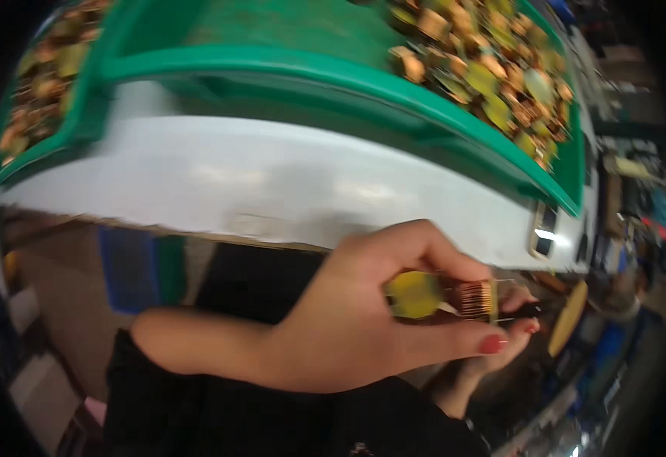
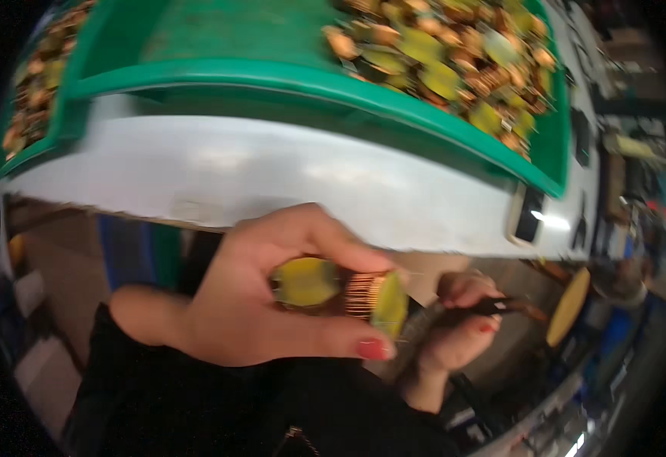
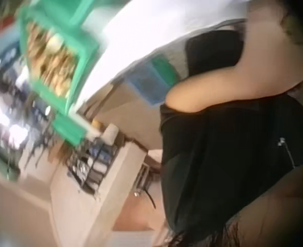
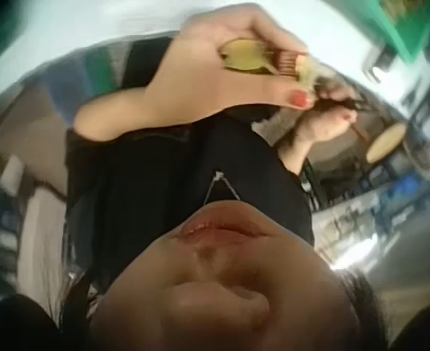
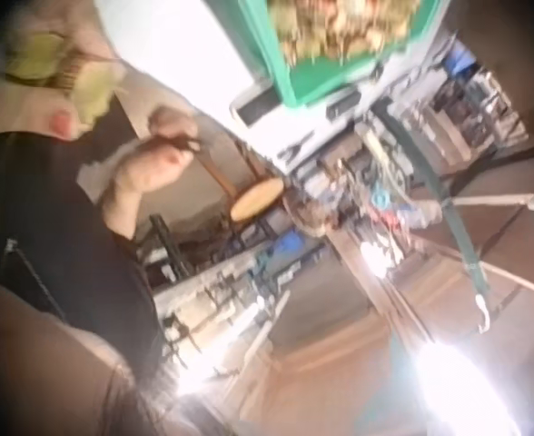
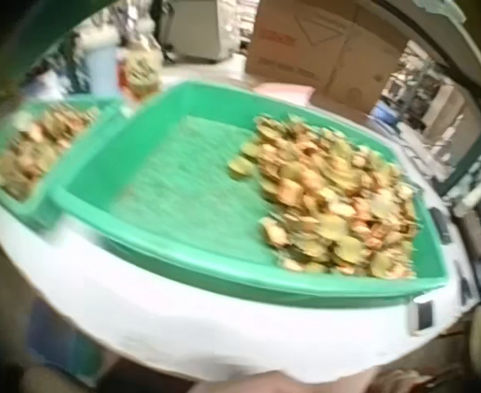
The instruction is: Assembling small metal components using pliers at a workbench.
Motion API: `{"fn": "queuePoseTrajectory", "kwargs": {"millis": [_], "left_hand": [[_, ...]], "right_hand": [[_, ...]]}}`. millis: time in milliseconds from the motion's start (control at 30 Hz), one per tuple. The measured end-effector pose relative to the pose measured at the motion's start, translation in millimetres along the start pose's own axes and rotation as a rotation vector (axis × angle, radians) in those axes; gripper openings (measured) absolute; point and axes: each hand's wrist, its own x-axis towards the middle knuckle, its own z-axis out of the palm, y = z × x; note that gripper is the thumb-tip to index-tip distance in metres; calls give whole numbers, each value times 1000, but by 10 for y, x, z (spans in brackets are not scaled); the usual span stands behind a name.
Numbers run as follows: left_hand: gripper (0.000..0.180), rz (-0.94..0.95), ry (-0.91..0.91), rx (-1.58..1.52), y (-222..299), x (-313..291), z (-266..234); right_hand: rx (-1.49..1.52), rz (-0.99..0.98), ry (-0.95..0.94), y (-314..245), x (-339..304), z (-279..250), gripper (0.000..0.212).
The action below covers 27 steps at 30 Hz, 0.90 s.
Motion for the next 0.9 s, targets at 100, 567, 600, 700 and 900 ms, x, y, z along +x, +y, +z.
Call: {"fn": "queuePoseTrajectory", "kwargs": {"millis": [100,567,600,700,900], "left_hand": [[33,-43,107,-133,876,-312,-14],[36,520,466,396,3405,-757,-905],[35,543,545,453,3462,-731,-1012],[32,549,715,651,3636,-665,-1269],[29,421,928,1737,3664,-414,-1757]], "right_hand": [[-63,-40,-79,-456,-152,76,49],[-197,-156,-141,-1231,-179,514,47],[-214,-159,-146,-1201,-166,474,47],[-243,-160,-152,-1164,-138,353,48],[-369,-216,-193,-1062,38,182,47]]}}
